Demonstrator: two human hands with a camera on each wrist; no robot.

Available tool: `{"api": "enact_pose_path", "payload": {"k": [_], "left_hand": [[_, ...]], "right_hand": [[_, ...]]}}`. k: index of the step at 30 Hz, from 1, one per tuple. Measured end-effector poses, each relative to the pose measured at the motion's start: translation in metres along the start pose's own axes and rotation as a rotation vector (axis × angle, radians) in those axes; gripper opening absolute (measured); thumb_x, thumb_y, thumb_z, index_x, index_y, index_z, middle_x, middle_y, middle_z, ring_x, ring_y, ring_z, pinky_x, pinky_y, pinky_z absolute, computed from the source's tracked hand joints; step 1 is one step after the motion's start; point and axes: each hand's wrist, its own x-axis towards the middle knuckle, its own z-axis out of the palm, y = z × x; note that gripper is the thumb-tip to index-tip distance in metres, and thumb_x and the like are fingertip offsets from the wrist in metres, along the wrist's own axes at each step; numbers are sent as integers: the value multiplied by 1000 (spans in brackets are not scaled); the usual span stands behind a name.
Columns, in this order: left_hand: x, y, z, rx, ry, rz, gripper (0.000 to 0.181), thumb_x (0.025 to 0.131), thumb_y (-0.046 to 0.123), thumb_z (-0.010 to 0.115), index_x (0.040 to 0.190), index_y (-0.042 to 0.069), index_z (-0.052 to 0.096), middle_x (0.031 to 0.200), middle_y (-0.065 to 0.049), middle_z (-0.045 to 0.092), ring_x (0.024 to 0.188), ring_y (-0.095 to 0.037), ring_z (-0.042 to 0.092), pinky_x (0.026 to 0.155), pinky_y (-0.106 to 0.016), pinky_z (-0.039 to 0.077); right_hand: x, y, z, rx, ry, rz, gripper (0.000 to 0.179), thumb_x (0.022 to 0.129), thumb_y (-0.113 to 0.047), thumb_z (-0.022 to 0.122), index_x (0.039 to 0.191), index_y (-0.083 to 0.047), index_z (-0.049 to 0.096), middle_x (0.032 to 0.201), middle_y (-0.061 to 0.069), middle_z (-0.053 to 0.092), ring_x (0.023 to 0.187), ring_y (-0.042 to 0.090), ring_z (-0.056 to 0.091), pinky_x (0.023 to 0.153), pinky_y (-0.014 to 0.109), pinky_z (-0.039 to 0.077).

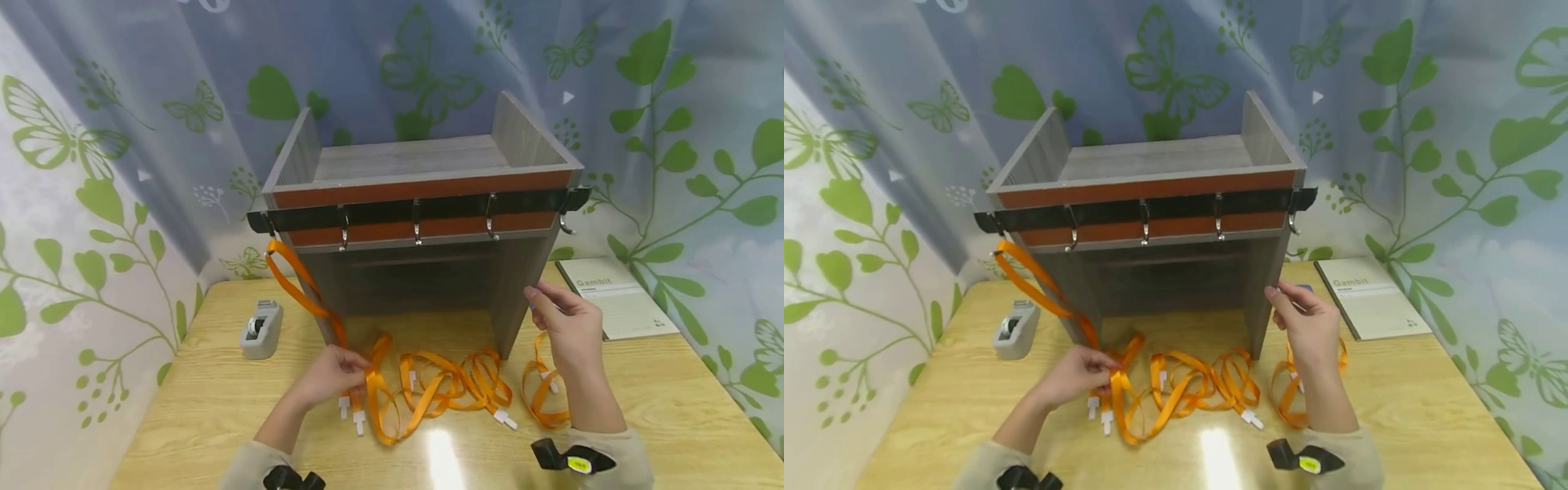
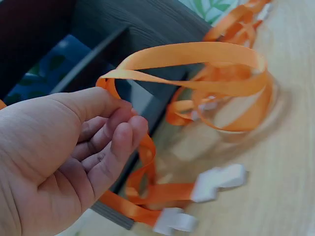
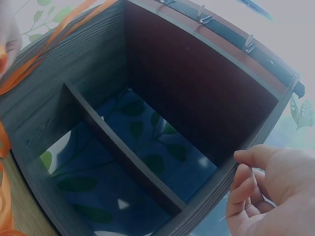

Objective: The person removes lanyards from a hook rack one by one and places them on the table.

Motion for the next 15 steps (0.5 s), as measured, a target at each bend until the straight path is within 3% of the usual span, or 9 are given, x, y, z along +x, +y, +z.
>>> {"api": "enact_pose_path", "payload": {"k": [7,15], "left_hand": [[0,-12,9,15,-66,-48,27,87,-2,59,109,-5,73,69,-17,70,55,-18,62,52,-29,52],[-1,-17,7,64,-5,-12,24,89,-1,61,109,-4,74,72,-9,68,59,-15,62,50,-24,50]], "right_hand": [[-2,0,1,-16,5,4,9,86,-2,76,93,-8,79,77,-4,72,55,8,54,52,17,47],[0,-1,1,-27,7,-7,10,87,0,74,91,-8,79,75,-5,72,55,8,54,53,16,48]]}}
